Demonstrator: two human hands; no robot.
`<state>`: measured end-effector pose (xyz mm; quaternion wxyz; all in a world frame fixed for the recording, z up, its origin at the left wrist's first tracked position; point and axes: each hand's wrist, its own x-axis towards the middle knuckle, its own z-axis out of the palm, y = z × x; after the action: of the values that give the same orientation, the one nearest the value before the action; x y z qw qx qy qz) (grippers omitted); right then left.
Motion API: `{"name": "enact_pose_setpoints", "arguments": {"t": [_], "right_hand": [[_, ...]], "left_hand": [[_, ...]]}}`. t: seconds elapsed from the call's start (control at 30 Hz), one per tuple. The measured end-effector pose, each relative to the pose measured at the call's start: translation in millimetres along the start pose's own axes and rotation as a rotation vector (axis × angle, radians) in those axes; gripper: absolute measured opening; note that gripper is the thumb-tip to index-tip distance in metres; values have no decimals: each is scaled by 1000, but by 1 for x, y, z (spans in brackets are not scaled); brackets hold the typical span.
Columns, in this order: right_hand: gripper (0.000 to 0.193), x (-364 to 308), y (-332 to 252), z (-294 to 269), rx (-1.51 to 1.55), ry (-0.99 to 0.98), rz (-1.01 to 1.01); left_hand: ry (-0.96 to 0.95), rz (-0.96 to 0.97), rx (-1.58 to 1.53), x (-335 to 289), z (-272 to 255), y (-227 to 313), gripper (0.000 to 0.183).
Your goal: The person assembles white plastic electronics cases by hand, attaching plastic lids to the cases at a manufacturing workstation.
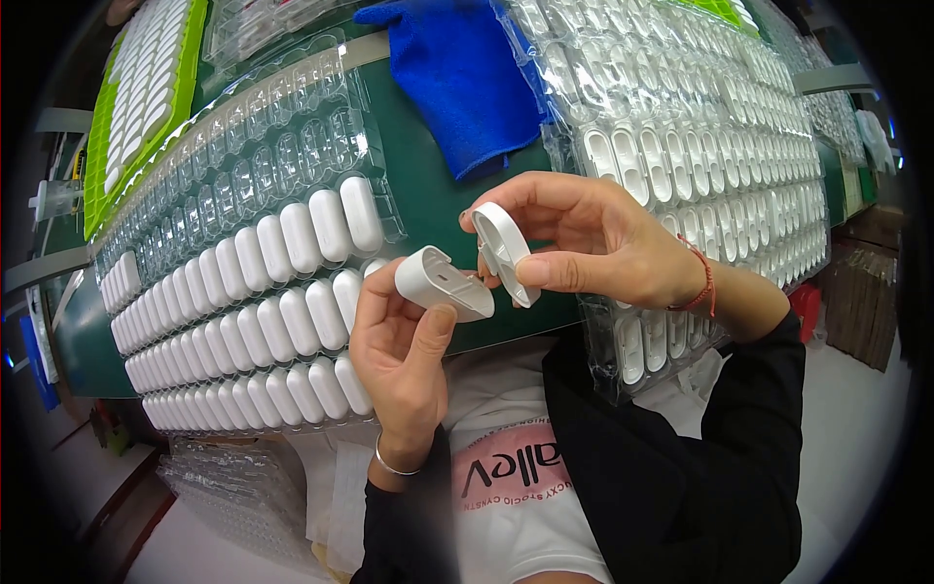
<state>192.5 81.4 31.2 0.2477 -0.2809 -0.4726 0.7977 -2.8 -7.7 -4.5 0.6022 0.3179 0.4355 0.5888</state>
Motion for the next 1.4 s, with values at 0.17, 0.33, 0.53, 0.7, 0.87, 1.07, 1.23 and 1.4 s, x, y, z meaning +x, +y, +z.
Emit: {"name": "enact_pose_setpoints", "arguments": {"t": [0.17, 0.33, 0.53, 0.7, 0.87, 1.07, 1.23, 1.4], "right_hand": [[36, -1, 3, 3, -29, 42, -56], [35, 0, 8, 10, -126, 108, -124], [45, -3, 7, 11, -287, 126, -126], [44, -3, 8, 14, -452, 159, -190], [40, -6, 12, 18, -453, 220, -177], [39, -8, 9, 20, -325, 160, -116], [38, -7, 8, 21, -428, 163, -135], [38, -11, 14, 27, -608, 225, -244]], "left_hand": [[-4, -51, -29, 1, 0, 3, 41], [30, -77, -87, 3, 1, 4, 39], [23, -59, -62, 5, 2, 3, 38], [36, 12, -66, 7, 8, 1, 35], [50, 34, -43, 7, 13, -5, 32], [10, 48, -117, 6, 5, -11, 31], [10, -100, -268, 9, 7, -6, 31], [5, 121, -78, 4, 12, -9, 32]]}}
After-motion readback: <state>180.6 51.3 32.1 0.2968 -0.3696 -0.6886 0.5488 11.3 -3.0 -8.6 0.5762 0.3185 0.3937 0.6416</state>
